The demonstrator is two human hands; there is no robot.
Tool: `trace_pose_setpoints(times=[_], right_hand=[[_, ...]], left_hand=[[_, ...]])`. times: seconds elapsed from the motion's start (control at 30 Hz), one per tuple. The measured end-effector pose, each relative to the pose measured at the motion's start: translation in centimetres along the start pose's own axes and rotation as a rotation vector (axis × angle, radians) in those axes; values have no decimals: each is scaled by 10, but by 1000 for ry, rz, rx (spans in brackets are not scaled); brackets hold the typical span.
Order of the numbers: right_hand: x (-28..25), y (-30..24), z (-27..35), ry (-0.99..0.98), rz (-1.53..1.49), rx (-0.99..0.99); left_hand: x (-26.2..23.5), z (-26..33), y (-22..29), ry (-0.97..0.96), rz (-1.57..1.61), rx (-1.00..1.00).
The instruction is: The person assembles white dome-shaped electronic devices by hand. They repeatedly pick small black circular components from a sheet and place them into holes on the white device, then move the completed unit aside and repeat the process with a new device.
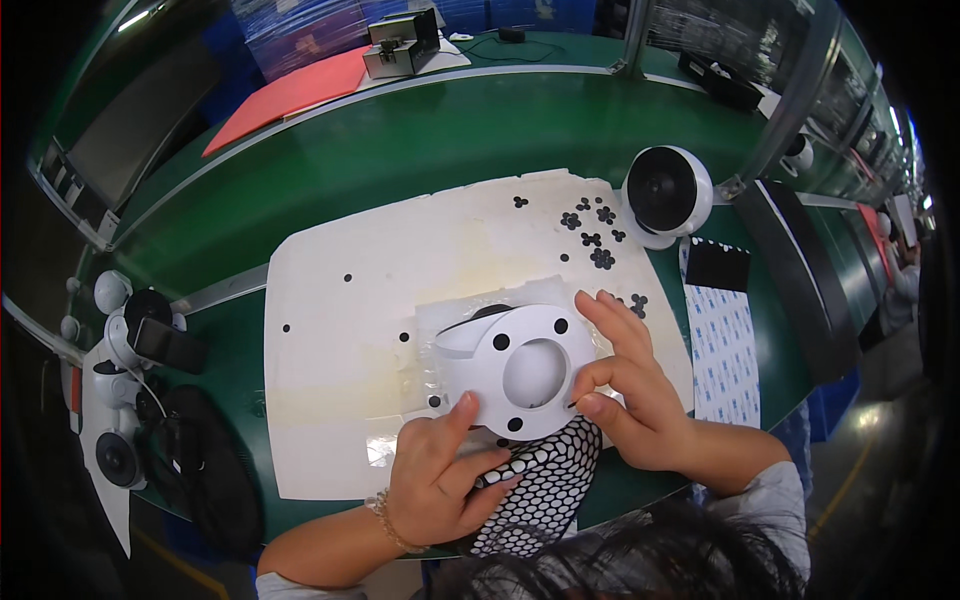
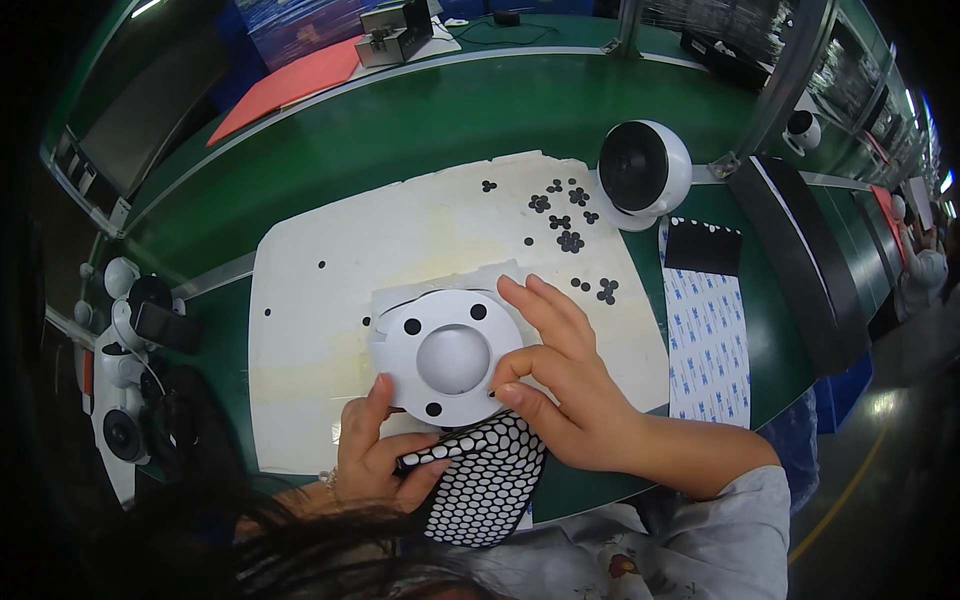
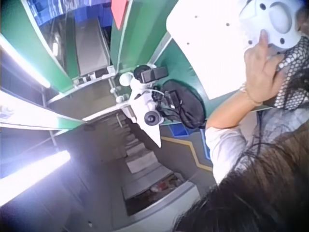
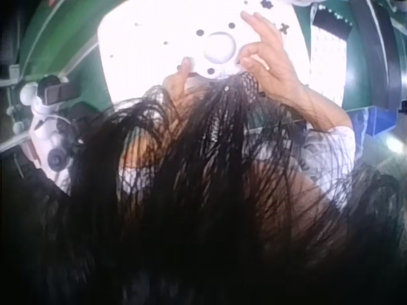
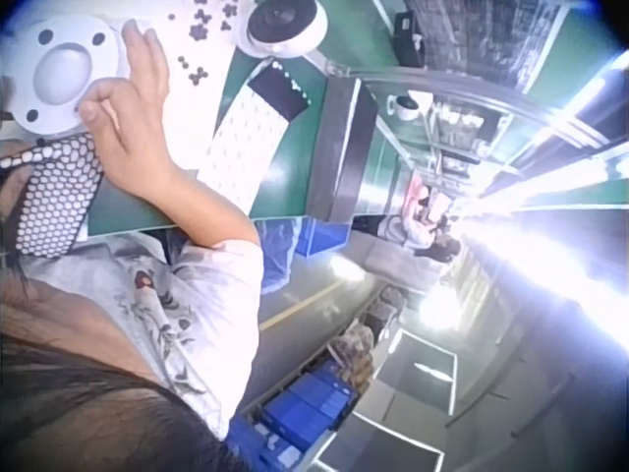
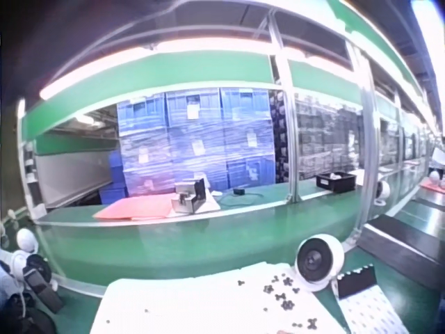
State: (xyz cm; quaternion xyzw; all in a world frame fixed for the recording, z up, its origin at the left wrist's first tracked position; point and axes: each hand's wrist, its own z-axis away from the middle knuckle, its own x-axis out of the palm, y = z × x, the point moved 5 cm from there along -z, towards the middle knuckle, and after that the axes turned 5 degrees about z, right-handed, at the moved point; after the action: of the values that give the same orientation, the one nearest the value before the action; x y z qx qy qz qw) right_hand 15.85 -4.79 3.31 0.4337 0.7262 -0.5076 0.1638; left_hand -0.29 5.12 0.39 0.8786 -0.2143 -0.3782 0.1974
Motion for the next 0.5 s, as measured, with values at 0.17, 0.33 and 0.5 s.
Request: trace_pose_setpoints(times=[0.17, 0.33, 0.5], right_hand=[[0, -1, 1, -15, -21, -4], [1, -1, 1, -11, 4, -21], [-1, -2, 2, 21, 66, -38]], left_hand=[[2, 2, -3, 9, 15, -35], [6, 5, -5, 31, 26, -63], [6, 5, -4, 13, -21, -59]])
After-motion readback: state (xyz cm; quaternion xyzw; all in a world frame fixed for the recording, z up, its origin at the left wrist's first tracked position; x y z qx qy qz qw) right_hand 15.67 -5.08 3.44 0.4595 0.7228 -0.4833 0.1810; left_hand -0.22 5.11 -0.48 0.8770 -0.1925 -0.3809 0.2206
